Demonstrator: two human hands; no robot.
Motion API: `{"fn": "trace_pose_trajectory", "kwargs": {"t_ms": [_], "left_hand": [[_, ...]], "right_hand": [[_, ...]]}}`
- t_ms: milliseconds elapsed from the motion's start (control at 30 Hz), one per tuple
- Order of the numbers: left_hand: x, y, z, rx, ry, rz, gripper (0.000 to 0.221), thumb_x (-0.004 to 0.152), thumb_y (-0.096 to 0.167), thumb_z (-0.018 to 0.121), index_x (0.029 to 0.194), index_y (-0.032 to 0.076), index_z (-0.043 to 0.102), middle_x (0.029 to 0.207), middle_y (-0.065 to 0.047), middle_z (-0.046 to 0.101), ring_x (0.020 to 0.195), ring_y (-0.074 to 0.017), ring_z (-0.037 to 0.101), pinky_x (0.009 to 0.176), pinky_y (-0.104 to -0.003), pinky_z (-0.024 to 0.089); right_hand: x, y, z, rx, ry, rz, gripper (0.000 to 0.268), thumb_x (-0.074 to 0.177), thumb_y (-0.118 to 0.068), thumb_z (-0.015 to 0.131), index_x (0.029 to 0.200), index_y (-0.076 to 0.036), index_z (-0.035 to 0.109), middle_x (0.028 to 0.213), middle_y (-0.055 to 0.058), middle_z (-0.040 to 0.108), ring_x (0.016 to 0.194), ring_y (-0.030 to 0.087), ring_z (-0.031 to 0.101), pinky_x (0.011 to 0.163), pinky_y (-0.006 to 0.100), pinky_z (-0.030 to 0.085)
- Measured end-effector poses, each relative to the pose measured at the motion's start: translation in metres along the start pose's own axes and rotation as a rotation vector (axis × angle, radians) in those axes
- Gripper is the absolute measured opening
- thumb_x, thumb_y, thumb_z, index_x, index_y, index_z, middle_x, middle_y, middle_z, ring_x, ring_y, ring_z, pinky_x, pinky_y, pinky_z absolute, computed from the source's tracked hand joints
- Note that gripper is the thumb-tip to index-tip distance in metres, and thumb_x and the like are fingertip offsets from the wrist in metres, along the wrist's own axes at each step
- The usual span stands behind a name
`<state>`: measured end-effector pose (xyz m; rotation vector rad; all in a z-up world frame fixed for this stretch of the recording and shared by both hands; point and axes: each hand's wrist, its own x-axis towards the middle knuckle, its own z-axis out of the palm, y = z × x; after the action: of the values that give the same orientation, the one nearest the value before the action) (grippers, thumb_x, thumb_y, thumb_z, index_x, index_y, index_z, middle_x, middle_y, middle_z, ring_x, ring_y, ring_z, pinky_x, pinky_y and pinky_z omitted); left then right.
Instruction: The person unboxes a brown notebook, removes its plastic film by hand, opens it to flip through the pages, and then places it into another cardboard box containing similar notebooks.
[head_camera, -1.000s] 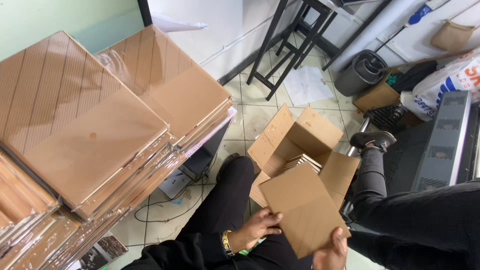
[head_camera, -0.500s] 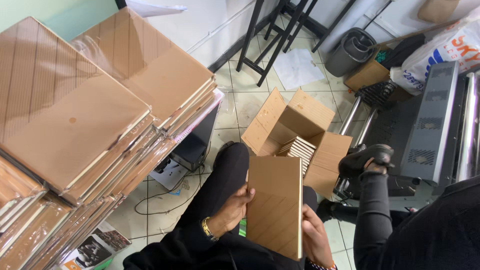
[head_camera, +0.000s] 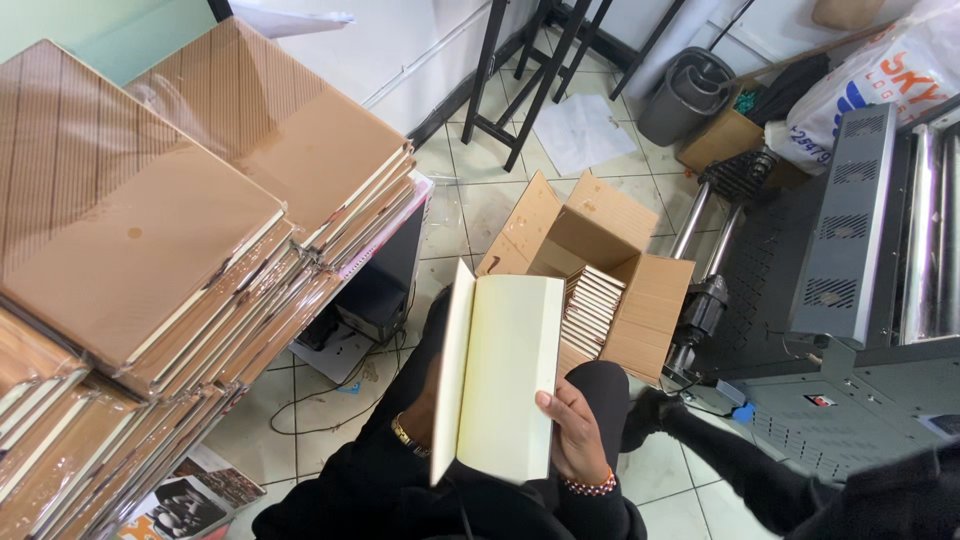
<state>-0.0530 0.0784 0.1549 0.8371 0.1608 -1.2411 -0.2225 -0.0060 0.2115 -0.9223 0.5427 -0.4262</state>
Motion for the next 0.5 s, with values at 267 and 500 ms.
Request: {"fn": "trace_pose_trajectory", "kwargs": {"t_ms": [267,500], "left_hand": [[0.006,-0.002,-0.016,0.188,0.001,0.171,0.068,0.099,0.057,0.041,0.137,0.004,0.058,0.128,-0.019,0.071,0.107,-0.0291,0.070,0.090,-0.041,0.055],[0.024,-0.011,-0.042,0.351,0.002,0.317,0.071,0.099,0.060,0.035,0.142,0.006,0.051,0.132,-0.019,0.069,0.109,-0.0291,0.069,0.090,-0.041,0.054]], "right_hand": [[-0.004,0.008,0.007,0.120,-0.066,-0.004,0.049,0.092,-0.014,0.066,0.133,0.011,0.060,0.130,0.027,0.069,0.115,0.040,0.070,0.096,0.049,0.057],[-0.011,0.014,0.005,0.214,-0.104,-0.053,0.046,0.097,-0.012,0.061,0.134,0.015,0.057,0.132,0.029,0.067,0.118,0.039,0.067,0.100,0.046,0.055]]}}
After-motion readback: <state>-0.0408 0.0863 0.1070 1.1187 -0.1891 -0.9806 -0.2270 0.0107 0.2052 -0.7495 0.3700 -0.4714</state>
